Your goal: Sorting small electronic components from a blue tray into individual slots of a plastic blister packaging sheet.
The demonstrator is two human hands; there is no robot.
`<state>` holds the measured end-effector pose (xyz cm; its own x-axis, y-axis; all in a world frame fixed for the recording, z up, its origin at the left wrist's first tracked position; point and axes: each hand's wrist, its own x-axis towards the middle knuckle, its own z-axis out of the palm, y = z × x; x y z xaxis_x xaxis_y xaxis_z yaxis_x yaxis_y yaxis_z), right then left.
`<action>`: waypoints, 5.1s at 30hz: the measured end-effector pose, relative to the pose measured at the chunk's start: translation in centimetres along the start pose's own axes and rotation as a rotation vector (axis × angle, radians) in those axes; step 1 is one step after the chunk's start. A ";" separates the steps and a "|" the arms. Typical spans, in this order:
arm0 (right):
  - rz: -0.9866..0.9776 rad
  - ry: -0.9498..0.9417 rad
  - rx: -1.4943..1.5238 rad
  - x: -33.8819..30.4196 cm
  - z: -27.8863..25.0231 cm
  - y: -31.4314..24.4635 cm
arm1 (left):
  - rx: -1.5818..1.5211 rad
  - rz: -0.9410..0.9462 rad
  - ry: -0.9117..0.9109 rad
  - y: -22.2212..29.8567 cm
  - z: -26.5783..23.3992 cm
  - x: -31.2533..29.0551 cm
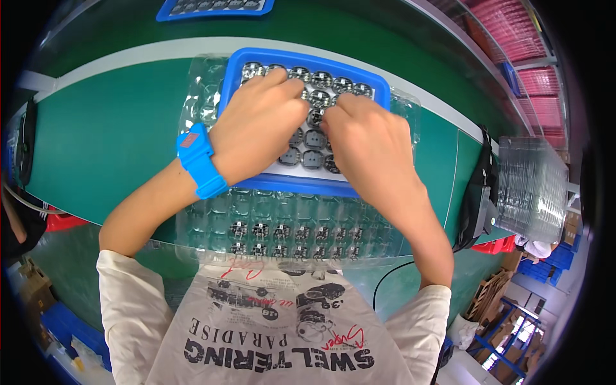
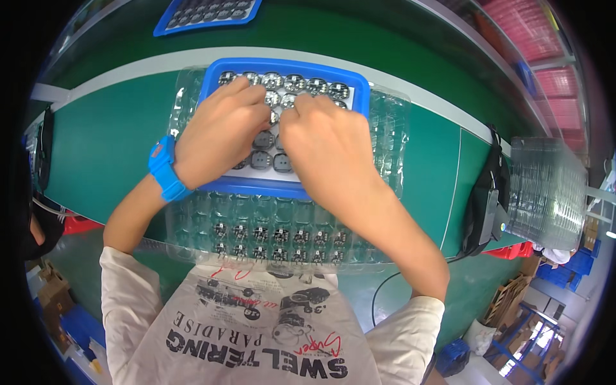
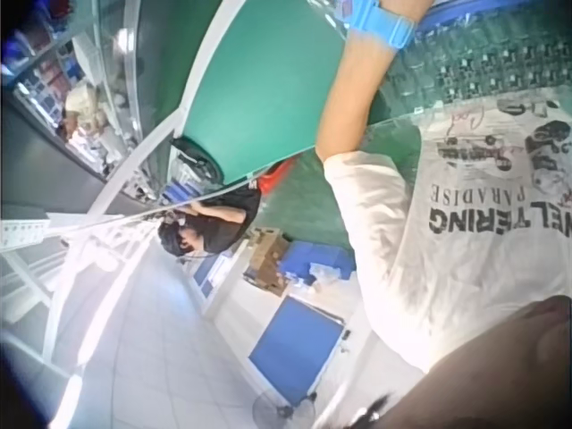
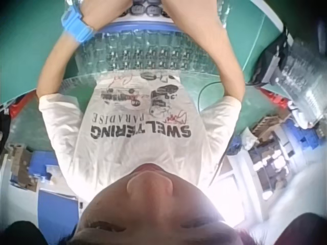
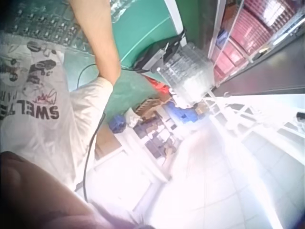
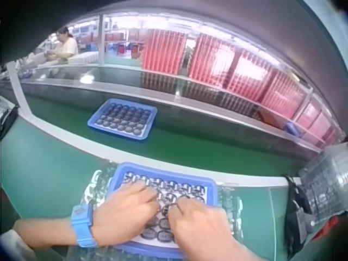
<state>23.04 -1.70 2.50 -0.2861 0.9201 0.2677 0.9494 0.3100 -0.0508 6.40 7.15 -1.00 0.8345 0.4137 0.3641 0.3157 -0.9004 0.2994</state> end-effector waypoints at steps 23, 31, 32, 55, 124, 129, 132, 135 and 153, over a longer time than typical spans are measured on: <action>0.022 -0.170 -0.071 1.5 0.3 -0.2 | -0.022 0.025 0.082 -0.2 0.8 -0.8; 0.016 -0.157 -0.114 1.5 0.2 -0.2 | -0.031 0.031 0.090 -0.2 0.8 -0.7; 0.015 -0.161 -0.121 1.4 0.0 -0.4 | -0.035 0.027 0.086 -0.2 0.8 -0.7; -0.130 -0.122 -0.148 0.9 1.6 0.6 | 0.027 0.078 0.052 -0.4 0.5 0.0; -0.071 -0.122 0.052 -0.9 0.2 -0.3 | 0.019 0.000 0.048 2.2 0.1 -2.1; -0.077 -0.140 0.086 -0.9 0.6 -0.3 | 0.042 0.008 0.029 2.0 0.0 -2.1; -0.068 -0.160 0.140 -1.0 1.0 0.2 | 0.034 0.015 0.040 1.9 0.1 -2.1; -0.081 -0.168 0.158 -1.0 1.1 0.5 | 0.035 0.016 0.014 1.8 0.0 -2.0; 0.015 -0.615 0.438 -10.1 -4.8 -1.7 | -0.292 -0.062 -0.365 6.4 -5.8 -9.7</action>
<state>24.91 -12.64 4.51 -0.4167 0.8528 -0.3150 0.8518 0.2452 -0.4629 -2.24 -1.88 2.48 0.9389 0.3437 0.0196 0.2730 -0.7781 0.5657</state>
